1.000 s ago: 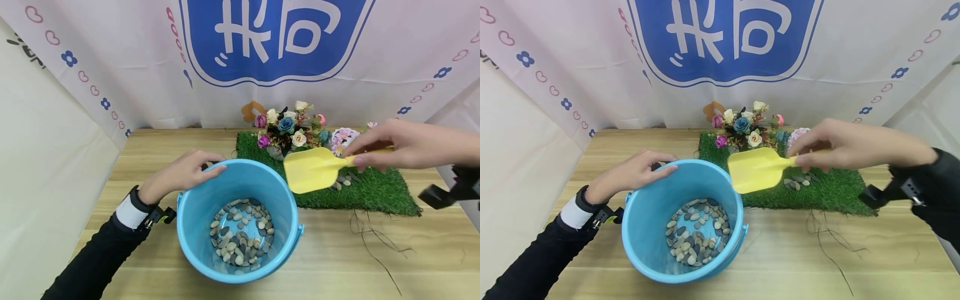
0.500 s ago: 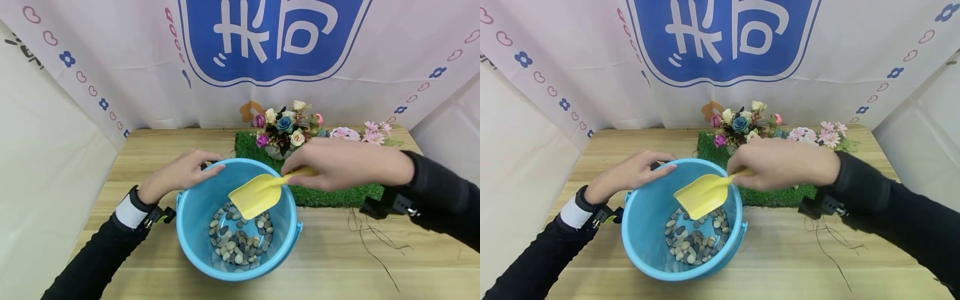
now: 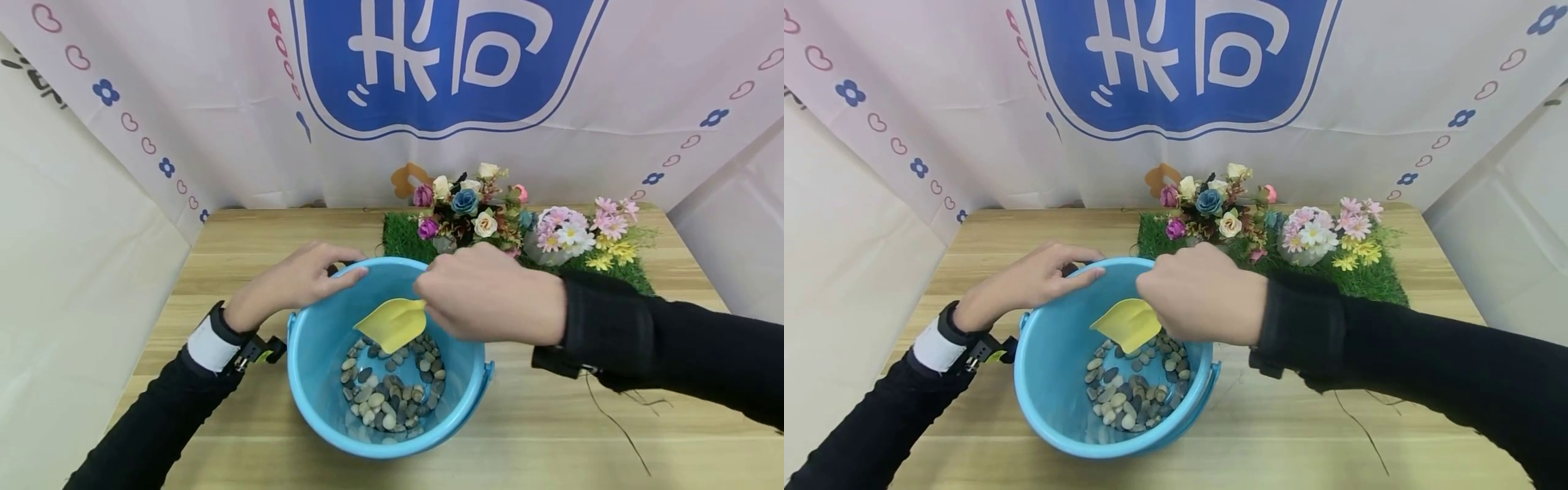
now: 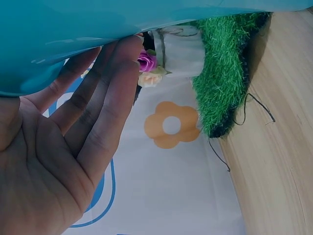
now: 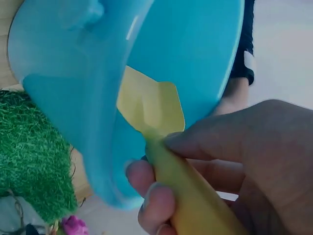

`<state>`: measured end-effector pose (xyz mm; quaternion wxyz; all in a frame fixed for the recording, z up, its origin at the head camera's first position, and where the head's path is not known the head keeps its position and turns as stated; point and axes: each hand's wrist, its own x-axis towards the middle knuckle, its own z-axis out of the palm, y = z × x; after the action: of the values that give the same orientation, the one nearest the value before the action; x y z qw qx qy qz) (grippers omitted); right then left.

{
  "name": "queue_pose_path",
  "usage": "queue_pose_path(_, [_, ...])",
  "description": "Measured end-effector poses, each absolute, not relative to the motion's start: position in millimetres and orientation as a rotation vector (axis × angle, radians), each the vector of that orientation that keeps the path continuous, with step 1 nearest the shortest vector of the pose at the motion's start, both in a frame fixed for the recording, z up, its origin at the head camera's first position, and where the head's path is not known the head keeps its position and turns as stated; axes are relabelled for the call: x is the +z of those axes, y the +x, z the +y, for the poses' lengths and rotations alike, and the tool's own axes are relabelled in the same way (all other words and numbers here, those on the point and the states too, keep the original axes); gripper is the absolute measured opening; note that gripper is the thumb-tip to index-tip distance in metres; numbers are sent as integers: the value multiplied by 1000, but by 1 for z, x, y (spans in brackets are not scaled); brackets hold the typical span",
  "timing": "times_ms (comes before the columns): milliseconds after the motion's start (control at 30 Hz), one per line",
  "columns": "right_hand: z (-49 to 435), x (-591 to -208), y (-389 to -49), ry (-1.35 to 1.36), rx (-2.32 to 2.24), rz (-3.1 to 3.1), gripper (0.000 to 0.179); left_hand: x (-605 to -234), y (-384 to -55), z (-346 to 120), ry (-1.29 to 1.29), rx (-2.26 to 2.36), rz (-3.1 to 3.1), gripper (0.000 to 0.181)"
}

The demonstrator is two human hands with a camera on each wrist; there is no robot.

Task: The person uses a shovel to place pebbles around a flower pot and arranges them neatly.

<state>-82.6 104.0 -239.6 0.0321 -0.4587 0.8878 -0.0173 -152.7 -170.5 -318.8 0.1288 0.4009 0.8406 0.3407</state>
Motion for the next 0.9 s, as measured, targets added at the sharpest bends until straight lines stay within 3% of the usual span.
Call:
queue_pose_path(133, [86, -246, -83, -1419, 113, 2667, 30, -319, -153, -171, 1172, 985, 2444, 19])
queue_pose_path(267, [72, -254, -79, -1396, 243, 2577, 19, -320, -154, -172, 1198, 986, 2444, 20])
queue_pose_path(500, [65, -263, -81, -1528, 249, 2545, 16, -320, -154, -171, 1214, 1000, 2438, 20])
queue_pose_path(900, [52, -268, -98, -1495, 323, 2399, 7, -319, -153, -172, 1189, 1002, 2440, 22])
